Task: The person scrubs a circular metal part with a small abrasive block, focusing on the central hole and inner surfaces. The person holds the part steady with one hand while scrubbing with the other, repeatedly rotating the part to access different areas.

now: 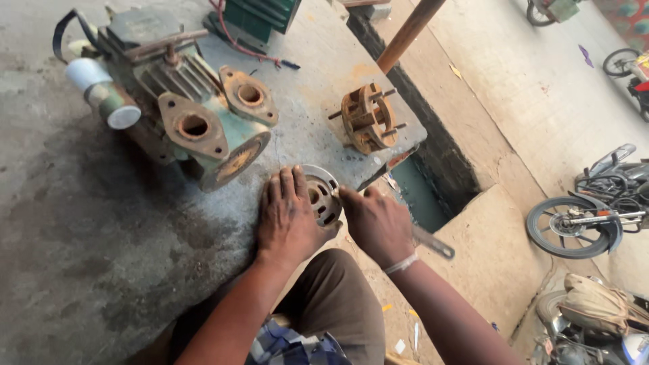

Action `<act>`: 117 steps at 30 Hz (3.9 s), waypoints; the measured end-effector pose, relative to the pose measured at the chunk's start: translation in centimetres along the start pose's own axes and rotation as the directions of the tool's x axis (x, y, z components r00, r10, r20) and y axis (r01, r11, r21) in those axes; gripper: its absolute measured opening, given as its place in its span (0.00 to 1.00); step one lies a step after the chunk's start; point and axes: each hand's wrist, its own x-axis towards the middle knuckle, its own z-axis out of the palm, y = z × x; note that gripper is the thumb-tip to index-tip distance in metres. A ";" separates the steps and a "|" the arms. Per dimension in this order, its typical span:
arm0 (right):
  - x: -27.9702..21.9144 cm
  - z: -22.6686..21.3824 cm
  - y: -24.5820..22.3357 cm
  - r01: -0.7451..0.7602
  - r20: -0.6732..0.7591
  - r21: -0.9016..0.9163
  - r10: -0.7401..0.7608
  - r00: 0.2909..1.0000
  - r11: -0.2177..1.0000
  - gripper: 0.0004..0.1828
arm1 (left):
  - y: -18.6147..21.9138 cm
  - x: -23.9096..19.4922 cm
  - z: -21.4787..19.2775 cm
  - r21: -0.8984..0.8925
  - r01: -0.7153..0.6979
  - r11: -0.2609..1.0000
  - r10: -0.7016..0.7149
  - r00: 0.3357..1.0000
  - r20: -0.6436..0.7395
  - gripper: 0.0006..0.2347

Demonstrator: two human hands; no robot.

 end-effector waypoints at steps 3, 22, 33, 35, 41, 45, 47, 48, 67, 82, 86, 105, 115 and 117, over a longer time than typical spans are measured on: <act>-1.1 0.6 0.4 0.001 0.023 -0.026 0.000 1.000 1.000 0.12 | 0.1 -0.4 0.4 0.002 -0.014 1.000 0.014 1.000 -0.014 0.53; -3.8 0.6 3.2 -0.096 -0.009 0.307 0.103 0.995 0.947 0.12 | -1.2 0.2 -0.7 0.029 -0.158 0.987 0.153 0.979 0.132 0.61; -0.7 -0.2 0.3 0.008 0.100 0.156 -0.024 0.995 0.988 0.15 | -0.8 0.0 -0.9 -0.035 -0.053 0.998 0.058 0.988 0.146 0.55; -0.7 -0.8 0.0 -0.013 0.173 0.145 -0.012 0.985 0.989 0.14 | -0.6 0.4 -1.0 -0.033 -0.017 0.999 0.022 0.985 0.170 0.55; -0.4 -0.6 -0.3 -0.026 0.213 0.058 0.013 0.977 0.998 0.19 | -0.9 0.3 -0.4 -0.046 -0.024 0.999 0.030 0.991 0.134 0.53; -0.2 -0.4 -0.6 0.003 0.135 0.037 -0.008 0.991 0.999 0.14 | -1.2 -0.3 0.1 -0.064 -0.044 0.997 0.050 0.993 0.106 0.51; 0.1 -0.5 -0.6 0.045 0.066 0.055 -0.049 0.997 0.997 0.13 | -1.3 -0.3 0.0 -0.053 -0.076 0.996 0.079 0.995 0.062 0.51; -0.1 -0.7 -0.6 0.024 0.100 0.050 -0.029 0.995 0.998 0.14 | -1.4 0.0 -0.1 -0.045 -0.087 0.995 0.090 0.995 0.052 0.52; -0.5 0.8 -0.4 0.017 0.051 0.086 -0.021 0.998 0.996 0.14 | -1.1 -0.4 0.1 -0.057 -0.037 0.998 0.043 0.993 0.108 0.53; 1.4 -1.2 0.6 0.178 0.059 0.066 -0.182 0.982 0.982 0.14 | -0.9 0.4 -0.7 -0.053 -0.039 0.998 0.046 0.989 0.139 0.52; 1.7 -0.6 0.6 0.126 0.151 0.044 -0.132 0.980 0.991 0.13 | -1.3 -0.3 -0.2 -0.046 -0.011 0.999 0.020 0.981 0.191 0.52; -11.7 29.3 15.6 -0.635 0.285 0.447 0.573 0.769 0.630 0.23 | -2.5 -3.5 1.3 0.038 -0.093 0.995 0.095 0.994 -0.058 0.54; -12.2 33.0 17.0 -0.694 0.439 0.431 0.538 0.720 0.578 0.25 | -1.8 -3.5 1.2 0.064 -0.030 0.997 0.038 0.991 -0.130 0.53; -11.9 32.4 16.9 -0.722 0.465 0.464 0.553 0.691 0.513 0.25 | -1.7 -3.5 1.0 0.041 -0.064 0.997 0.070 0.986 -0.152 0.52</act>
